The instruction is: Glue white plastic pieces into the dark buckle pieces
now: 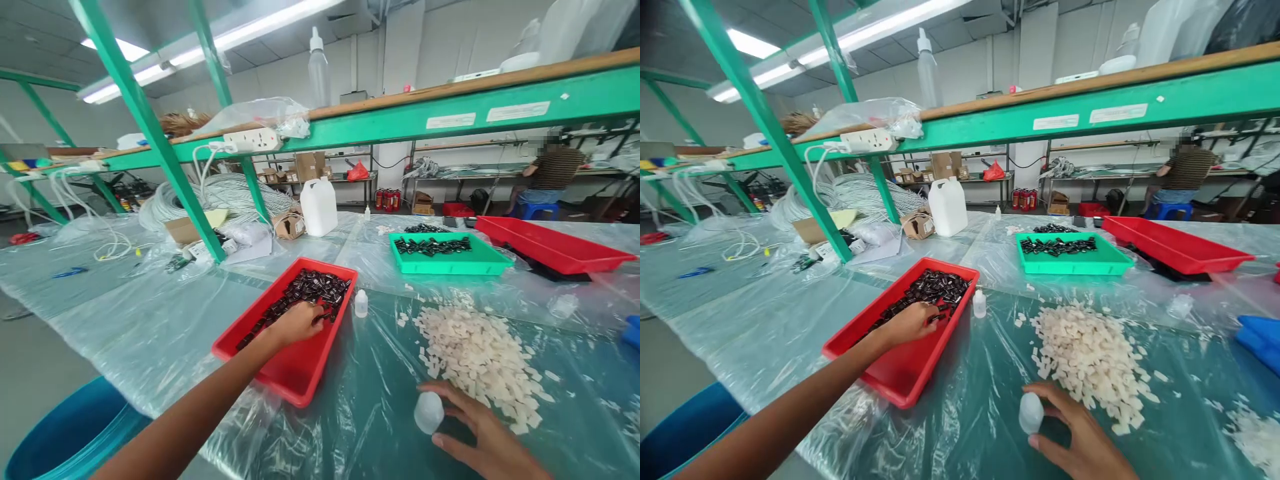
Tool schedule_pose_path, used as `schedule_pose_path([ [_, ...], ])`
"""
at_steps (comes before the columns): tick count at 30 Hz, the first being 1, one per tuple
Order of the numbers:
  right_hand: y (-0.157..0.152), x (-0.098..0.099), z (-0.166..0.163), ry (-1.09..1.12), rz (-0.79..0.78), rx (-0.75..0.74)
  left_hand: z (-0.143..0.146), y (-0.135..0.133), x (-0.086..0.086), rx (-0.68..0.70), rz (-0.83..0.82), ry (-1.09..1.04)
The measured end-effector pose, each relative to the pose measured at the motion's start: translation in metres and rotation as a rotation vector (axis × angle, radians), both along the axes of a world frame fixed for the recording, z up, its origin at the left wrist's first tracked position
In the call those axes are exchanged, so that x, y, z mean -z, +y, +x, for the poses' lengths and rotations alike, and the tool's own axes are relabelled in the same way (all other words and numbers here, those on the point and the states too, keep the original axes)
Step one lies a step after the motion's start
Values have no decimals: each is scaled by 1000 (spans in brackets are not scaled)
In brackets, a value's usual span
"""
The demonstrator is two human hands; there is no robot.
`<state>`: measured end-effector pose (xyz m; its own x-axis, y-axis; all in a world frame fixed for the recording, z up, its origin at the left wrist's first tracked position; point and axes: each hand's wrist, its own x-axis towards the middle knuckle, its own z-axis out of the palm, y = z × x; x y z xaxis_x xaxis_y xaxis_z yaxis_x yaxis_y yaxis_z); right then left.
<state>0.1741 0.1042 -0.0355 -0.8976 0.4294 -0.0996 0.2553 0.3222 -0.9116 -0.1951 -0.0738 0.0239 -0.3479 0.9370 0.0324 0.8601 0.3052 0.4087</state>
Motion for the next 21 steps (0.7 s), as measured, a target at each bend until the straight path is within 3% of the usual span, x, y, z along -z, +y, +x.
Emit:
schedule_pose_path([
  [5,-14,3,-13,-8,65,1,34,-58,-30,-172,323,-446],
  [8,-19,-4,-13,39,9,-5,76,-66,-33,-150,456,-778],
  [12,-19,-9,-11,88,-13,34,150,-36,-7,-23,383,-1211],
  [15,-11,-15,-9,165,-31,59,198,1,21,105,279,-1379],
  [18,5,-27,-8,254,-28,74,217,32,36,153,345,-1356],
  [21,21,-38,-6,300,21,87,209,49,39,122,509,-1236],
])
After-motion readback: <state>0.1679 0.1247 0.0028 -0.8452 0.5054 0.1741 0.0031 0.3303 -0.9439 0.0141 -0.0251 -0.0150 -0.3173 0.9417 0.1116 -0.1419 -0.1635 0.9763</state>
